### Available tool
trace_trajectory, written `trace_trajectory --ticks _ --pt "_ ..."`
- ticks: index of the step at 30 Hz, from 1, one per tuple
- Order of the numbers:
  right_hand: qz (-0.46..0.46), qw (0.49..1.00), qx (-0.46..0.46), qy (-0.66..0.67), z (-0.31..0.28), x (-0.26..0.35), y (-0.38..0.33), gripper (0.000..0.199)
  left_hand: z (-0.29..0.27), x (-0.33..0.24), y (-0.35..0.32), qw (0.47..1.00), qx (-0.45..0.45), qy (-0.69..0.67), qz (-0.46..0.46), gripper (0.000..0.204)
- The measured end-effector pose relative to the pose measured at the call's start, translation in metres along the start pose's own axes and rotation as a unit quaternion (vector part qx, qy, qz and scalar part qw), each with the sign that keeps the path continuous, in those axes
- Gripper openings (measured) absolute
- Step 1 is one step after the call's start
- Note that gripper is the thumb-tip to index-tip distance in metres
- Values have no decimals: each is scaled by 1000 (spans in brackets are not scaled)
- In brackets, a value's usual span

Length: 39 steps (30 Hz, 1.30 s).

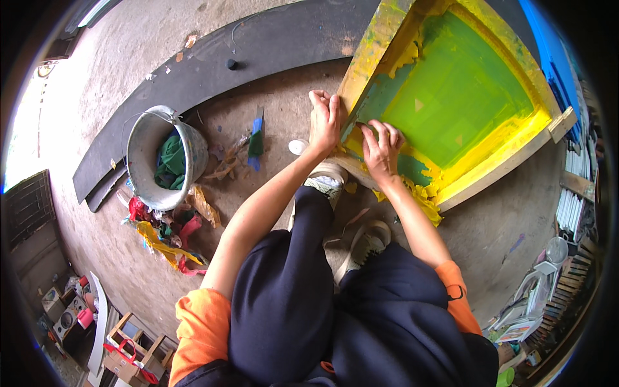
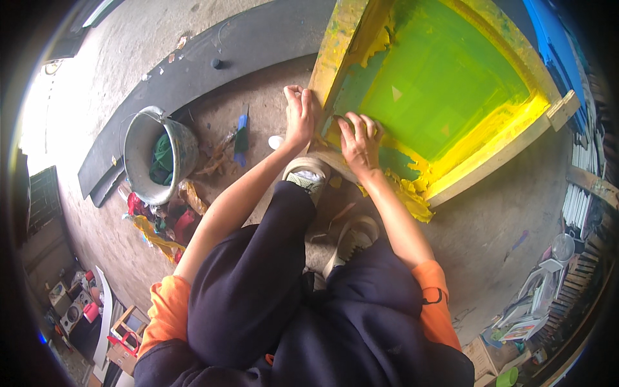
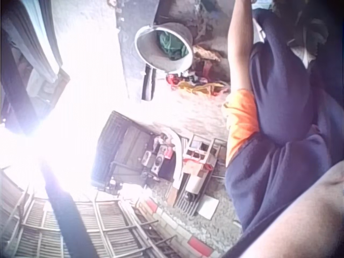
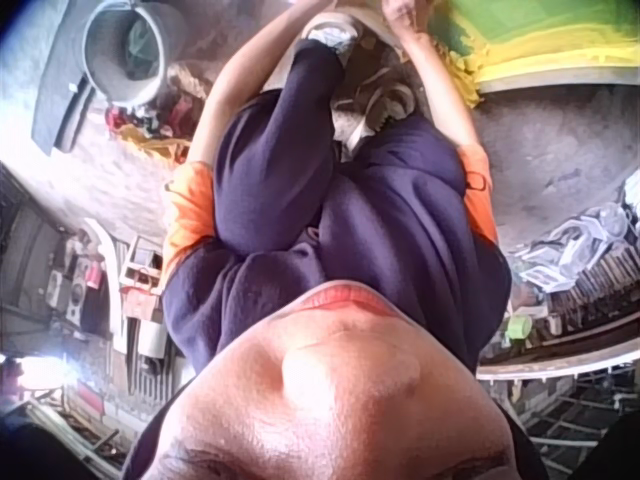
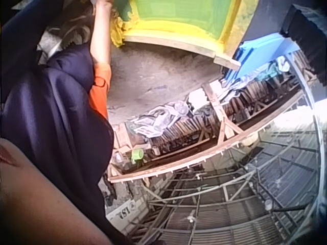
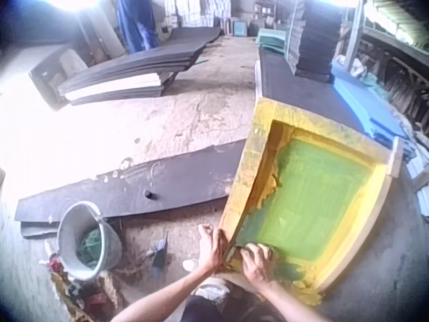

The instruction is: The person scrapes yellow paint from the edges of a wooden frame using a small tool. They repeatedly remove chunks of paint and place them on the floor.

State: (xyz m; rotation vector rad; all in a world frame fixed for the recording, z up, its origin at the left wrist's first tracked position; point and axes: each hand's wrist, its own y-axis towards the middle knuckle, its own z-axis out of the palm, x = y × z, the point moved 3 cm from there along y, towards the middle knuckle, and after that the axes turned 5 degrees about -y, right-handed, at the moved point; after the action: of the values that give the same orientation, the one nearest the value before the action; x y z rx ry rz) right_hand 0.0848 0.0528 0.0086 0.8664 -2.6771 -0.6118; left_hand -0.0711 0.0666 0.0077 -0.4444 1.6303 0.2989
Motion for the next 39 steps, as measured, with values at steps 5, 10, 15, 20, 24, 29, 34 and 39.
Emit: trace_trajectory --ticks 5,10,15,20,24,29,34,39 --pt "55 998 -32 20 -3 -3 16 24 0 2 0 1000 -3 -8 -11 27" --pt "32 999 -39 -12 4 0 18 22 0 0 0 1000 -8 -8 -6 27" --pt "13 999 -31 -42 11 0 13 19 -1 -1 -1 1000 -7 3 -2 27" --pt "-14 998 -28 -54 23 2 4 16 -1 -2 -1 1000 -9 18 6 27" --pt "-40 998 -22 -33 24 4 -19 18 -1 -1 0 1000 6 11 -12 28" --pt "2 1000 1 9 5 4 -20 19 0 -2 -1 1000 7 -1 -13 28" --pt "24 999 -23 -13 -1 2 -2 19 -2 1 0 1000 5 6 -1 27" --pt "16 998 -36 -45 3 -2 4 21 -1 -3 -1 1000 7 0 -3 26"
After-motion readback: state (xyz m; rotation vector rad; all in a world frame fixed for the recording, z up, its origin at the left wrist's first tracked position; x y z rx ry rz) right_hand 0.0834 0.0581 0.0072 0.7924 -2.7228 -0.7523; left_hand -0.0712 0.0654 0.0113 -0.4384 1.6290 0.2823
